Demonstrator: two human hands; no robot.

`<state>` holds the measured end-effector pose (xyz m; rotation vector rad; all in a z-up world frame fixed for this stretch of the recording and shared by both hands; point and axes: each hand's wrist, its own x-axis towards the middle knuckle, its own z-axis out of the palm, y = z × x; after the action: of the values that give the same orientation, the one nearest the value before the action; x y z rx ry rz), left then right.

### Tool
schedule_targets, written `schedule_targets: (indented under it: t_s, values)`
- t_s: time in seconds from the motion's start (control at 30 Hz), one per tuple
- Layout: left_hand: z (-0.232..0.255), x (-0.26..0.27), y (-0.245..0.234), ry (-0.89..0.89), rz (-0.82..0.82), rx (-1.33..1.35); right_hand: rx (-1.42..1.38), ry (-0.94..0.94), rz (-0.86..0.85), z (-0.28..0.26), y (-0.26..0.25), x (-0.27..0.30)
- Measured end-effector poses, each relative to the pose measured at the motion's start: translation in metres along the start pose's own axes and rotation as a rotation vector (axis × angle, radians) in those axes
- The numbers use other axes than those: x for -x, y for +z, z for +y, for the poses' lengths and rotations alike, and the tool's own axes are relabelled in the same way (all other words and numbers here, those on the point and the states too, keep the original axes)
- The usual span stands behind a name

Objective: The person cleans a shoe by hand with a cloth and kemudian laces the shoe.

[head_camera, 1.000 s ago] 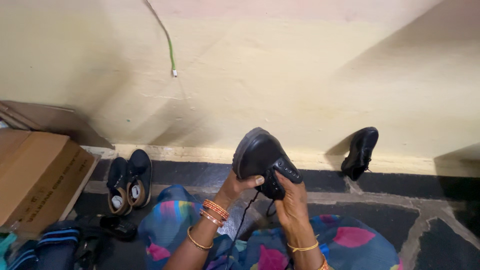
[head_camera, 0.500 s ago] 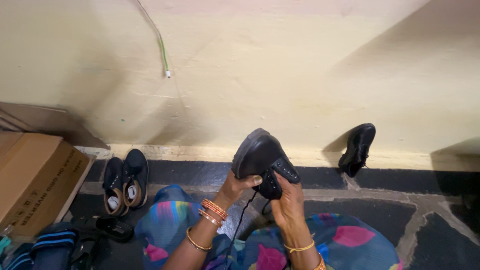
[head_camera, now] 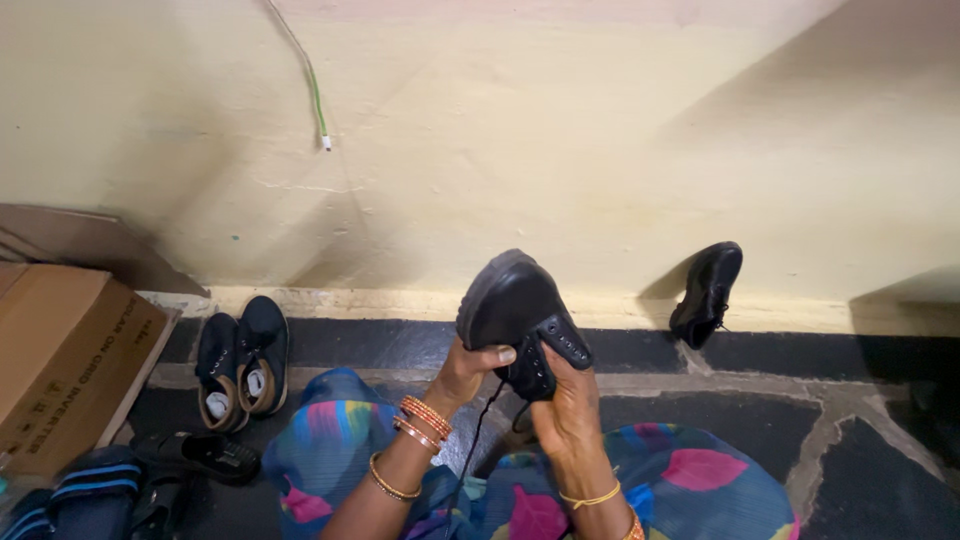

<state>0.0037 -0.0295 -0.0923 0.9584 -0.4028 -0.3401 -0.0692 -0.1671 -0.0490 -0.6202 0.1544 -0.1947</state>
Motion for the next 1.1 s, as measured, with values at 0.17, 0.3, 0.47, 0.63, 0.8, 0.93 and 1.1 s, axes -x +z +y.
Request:
schedule_targets:
  t_s: [0.17,0.3,0.47,0.63,0.8,0.93,1.1]
  values:
    - [0.003,-0.001,0.008,-0.009,0.016,0.171,-0.036,-0.004,0.033,0.004,-0.008,-0.001]
    - [0.005,-0.002,0.012,0.003,0.012,0.186,0.035,-0.086,0.031,0.005,-0.006,0.0]
    - [0.004,-0.002,0.017,-0.015,0.042,0.192,0.069,-0.098,0.065,0.004,-0.002,0.002]
    - [-0.001,-0.001,0.013,-0.014,0.024,0.181,0.017,-0.121,0.115,0.005,0.0,0.0]
    - [0.001,-0.002,0.015,-0.021,0.045,0.163,0.01,-0.018,0.132,-0.007,0.008,0.003]
    - [0.008,-0.003,0.02,-0.026,0.069,0.227,-0.071,0.08,0.097,-0.008,0.001,0.004]
    - [0.023,-0.003,0.026,-0.051,0.041,0.269,-0.325,0.031,-0.096,-0.011,0.002,0.008]
